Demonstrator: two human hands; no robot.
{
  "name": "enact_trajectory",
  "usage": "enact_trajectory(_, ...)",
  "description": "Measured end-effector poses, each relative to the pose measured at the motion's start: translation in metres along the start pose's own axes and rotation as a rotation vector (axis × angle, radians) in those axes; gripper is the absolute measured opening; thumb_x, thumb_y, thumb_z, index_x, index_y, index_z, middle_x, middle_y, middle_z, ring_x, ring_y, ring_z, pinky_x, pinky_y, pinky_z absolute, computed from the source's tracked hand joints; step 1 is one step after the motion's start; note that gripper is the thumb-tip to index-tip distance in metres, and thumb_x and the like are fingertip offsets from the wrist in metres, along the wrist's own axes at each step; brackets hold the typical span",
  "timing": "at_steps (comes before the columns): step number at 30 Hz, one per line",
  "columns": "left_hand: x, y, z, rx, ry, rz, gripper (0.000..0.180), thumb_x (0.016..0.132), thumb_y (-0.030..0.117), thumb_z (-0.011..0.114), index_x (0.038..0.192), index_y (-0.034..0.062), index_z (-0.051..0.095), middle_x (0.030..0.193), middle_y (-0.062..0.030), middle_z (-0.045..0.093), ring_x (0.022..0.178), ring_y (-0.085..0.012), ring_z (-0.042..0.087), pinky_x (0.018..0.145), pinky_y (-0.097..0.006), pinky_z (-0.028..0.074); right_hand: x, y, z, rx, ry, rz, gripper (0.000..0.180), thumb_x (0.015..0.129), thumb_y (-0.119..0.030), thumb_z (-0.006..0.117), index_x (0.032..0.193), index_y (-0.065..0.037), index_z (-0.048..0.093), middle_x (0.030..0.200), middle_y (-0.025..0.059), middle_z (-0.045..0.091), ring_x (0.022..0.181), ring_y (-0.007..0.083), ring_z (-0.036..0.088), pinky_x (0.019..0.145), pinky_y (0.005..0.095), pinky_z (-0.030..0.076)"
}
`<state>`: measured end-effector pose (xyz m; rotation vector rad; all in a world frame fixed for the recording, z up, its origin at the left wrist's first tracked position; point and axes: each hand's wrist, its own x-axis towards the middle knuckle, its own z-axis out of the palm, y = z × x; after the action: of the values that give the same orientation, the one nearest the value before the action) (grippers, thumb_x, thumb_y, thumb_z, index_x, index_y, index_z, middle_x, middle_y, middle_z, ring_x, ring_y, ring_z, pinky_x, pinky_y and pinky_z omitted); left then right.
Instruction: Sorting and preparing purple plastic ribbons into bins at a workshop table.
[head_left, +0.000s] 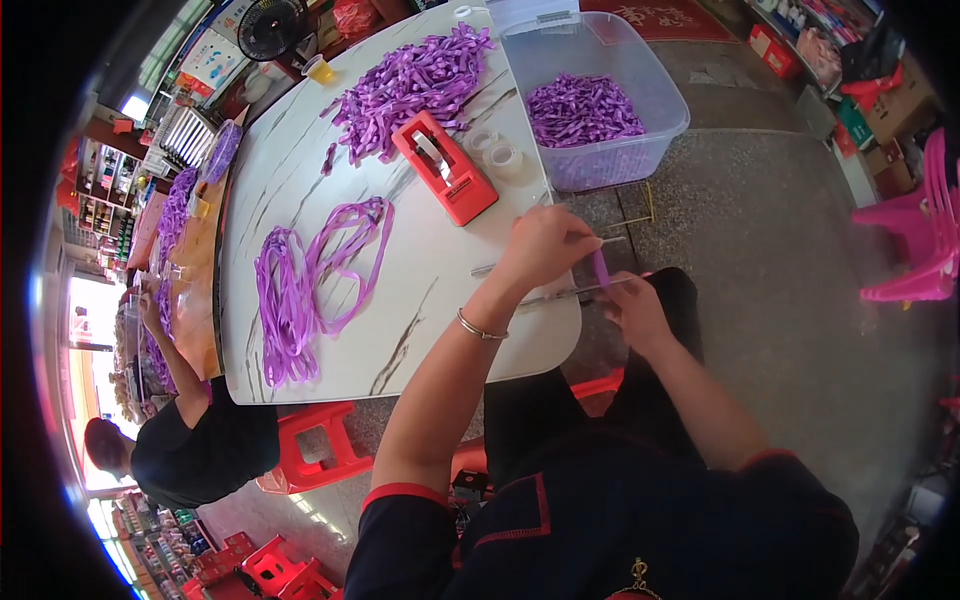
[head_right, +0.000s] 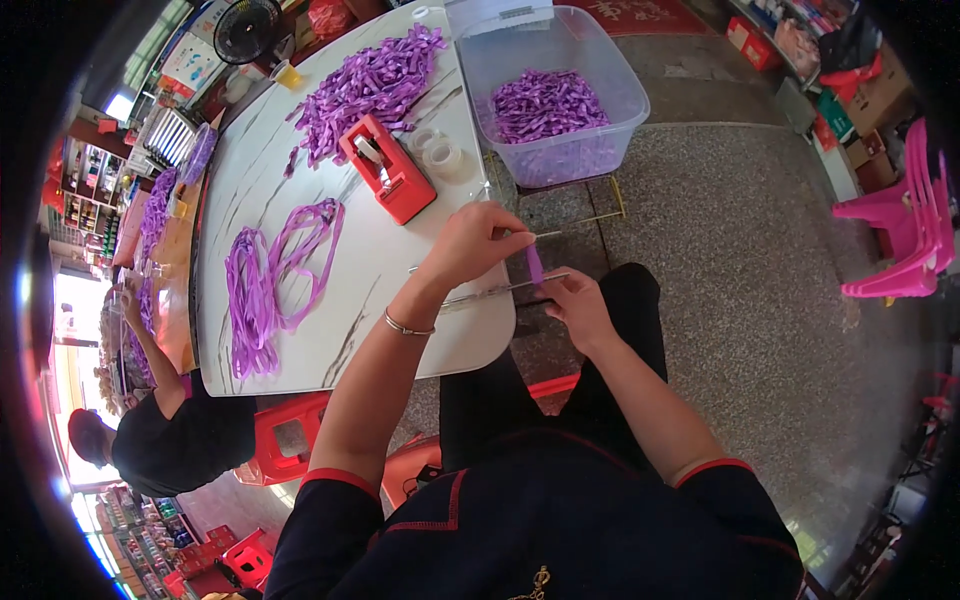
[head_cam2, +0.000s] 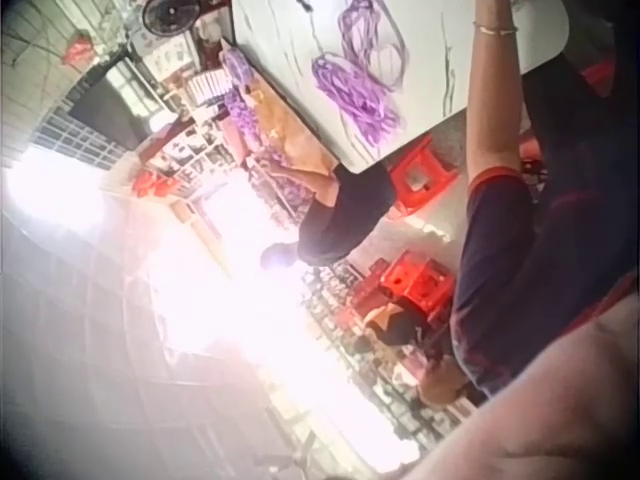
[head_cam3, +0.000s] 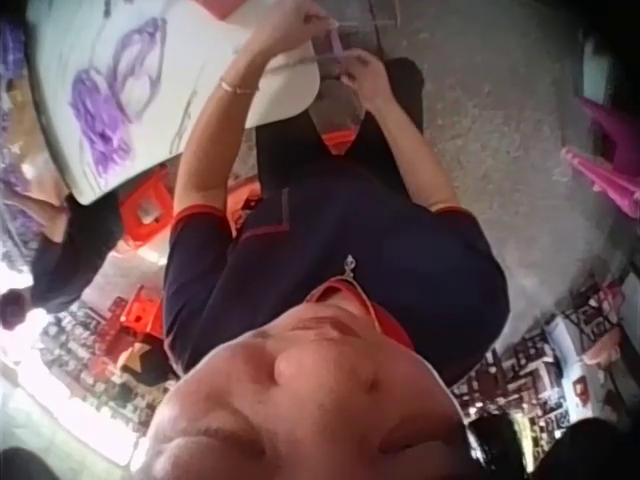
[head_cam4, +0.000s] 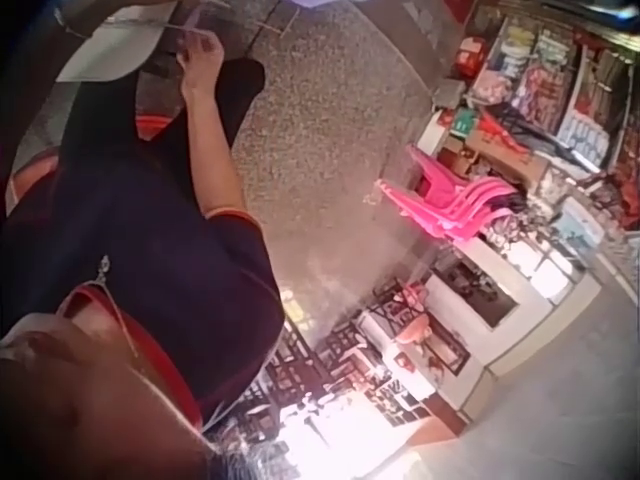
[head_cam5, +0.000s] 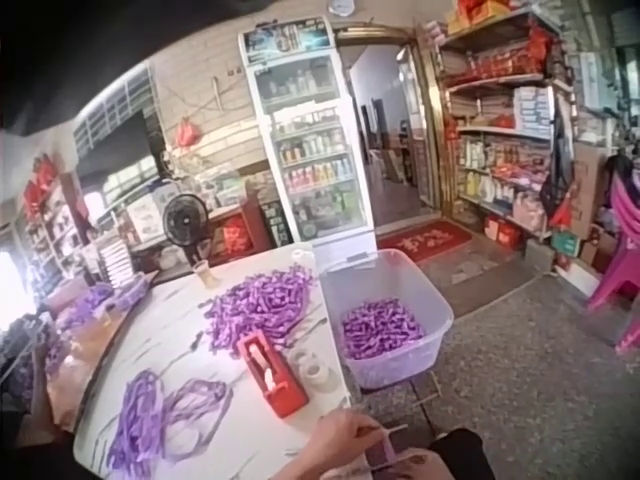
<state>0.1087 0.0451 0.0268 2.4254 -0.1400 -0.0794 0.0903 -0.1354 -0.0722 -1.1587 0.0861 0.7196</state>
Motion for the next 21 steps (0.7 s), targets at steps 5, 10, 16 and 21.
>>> enact_trajectory(5, 0.002, -0.002, 0.001, -0.010, -0.010, -0.044, 0.021, 0.073, 0.023, 0.064, 0.078, 0.0028, 0.065, 0.060, -0.0125, 0.054, 0.053, -0.0215, 0.050, 0.052, -0.034, 0.040, -0.011, -0.003, 0.010, 0.058, -0.029, -0.127, 0.007, 0.085, -0.016, 0.058, 0.084, -0.010, 0.056, 0.080, 0.0000, 0.061, 0.072, 0.0073, 0.058, 0.051, 0.0173, 0.042)
enact_trajectory(10, 0.006, -0.001, -0.001, 0.067, -0.070, -0.065, 0.021, 0.072, 0.028, 0.063, 0.078, 0.0078, 0.066, 0.065, -0.0102, 0.058, 0.061, -0.0231, 0.054, 0.059, -0.036, 0.041, -0.018, -0.006, 0.012, 0.073, -0.023, -0.129, 0.010, 0.086, -0.016, 0.057, 0.086, -0.006, 0.057, 0.082, 0.0031, 0.062, 0.073, 0.0105, 0.059, 0.061, 0.0209, 0.047)
enact_trajectory(16, 0.005, -0.005, 0.002, 0.040, -0.069, -0.063, 0.022, 0.072, 0.028, 0.063, 0.079, 0.0076, 0.066, 0.065, -0.0106, 0.059, 0.061, -0.0223, 0.055, 0.059, -0.035, 0.042, -0.012, -0.003, 0.008, -0.109, -0.065, -0.298, 0.012, 0.086, -0.015, 0.057, 0.086, -0.003, 0.059, 0.082, 0.0048, 0.063, 0.074, 0.0113, 0.060, 0.068, 0.0230, 0.048)
enact_trajectory(21, 0.004, -0.003, 0.001, -0.008, -0.044, -0.031, 0.023, 0.073, 0.023, 0.063, 0.081, 0.0020, 0.064, 0.060, -0.0138, 0.055, 0.053, -0.0187, 0.051, 0.053, -0.032, 0.040, -0.005, -0.006, 0.002, -0.104, -0.047, -0.314, 0.011, 0.085, -0.014, 0.057, 0.085, -0.004, 0.059, 0.080, 0.0048, 0.062, 0.073, 0.0108, 0.059, 0.067, 0.0230, 0.048)
